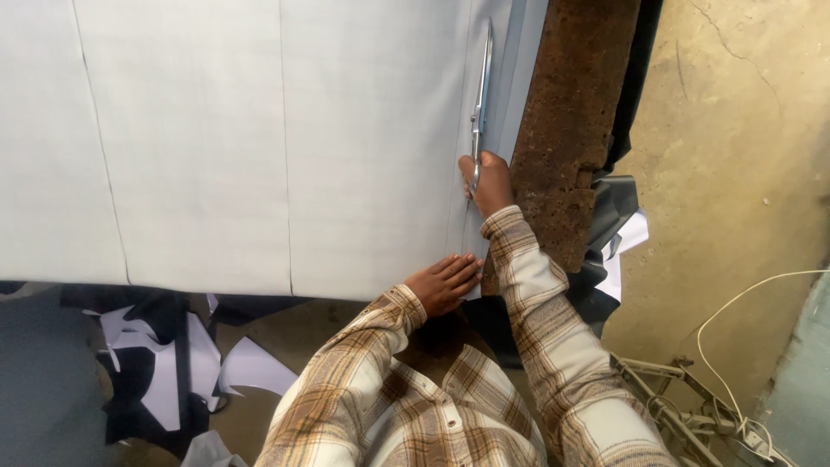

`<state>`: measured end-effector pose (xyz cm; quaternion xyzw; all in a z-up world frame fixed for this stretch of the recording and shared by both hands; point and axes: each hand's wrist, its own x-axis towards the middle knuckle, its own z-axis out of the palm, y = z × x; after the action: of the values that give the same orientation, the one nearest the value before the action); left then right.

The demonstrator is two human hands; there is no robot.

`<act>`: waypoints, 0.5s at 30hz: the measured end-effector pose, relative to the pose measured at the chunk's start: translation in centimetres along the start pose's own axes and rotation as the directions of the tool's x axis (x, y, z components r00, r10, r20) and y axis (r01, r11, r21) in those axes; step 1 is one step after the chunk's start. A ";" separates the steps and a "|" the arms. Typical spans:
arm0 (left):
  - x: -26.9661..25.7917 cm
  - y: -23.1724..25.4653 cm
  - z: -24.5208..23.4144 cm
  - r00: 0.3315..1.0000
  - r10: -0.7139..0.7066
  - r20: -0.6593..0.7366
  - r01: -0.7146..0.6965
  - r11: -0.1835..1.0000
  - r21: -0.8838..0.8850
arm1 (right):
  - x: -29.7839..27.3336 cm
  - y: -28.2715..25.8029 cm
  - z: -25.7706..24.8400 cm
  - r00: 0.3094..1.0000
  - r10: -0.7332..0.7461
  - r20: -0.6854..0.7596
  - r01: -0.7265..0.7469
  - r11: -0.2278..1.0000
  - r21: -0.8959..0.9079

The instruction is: The person uses large shears to cut a large sheet of white fabric laid out on a table. They make several long, straight cuts along marked lines, separating the fabric into multiple sections. Cut pieces of fabric are visible on the floor below the table.

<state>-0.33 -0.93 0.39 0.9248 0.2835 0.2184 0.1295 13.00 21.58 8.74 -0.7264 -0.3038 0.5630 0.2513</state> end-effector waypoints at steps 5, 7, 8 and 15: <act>-0.1 0.2 0.1 1.000 -0.001 0.010 0.001 1.000 0.004 | 3.0 -2.5 0.0 0.999 -0.018 0.045 0.017 1.000 0.021; 0.1 0.2 -0.2 1.000 -0.007 0.002 0.007 1.000 0.005 | 4.6 -3.2 -0.1 0.999 0.008 0.048 -0.009 1.000 0.017; 0.1 0.2 -0.4 1.000 -0.014 -0.003 0.014 1.000 0.006 | 5.2 -3.5 -0.1 0.998 0.035 0.053 -0.036 0.999 0.016; 0.2 0.3 -0.8 1.000 -0.016 -0.024 0.016 1.000 0.001 | 5.4 -2.4 -0.4 0.999 -0.045 0.021 0.046 0.997 -0.061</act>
<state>-0.39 -0.98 1.26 0.9198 0.2927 0.2283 0.1271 13.98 27.15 6.91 -0.7210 -0.3398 0.5547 0.2386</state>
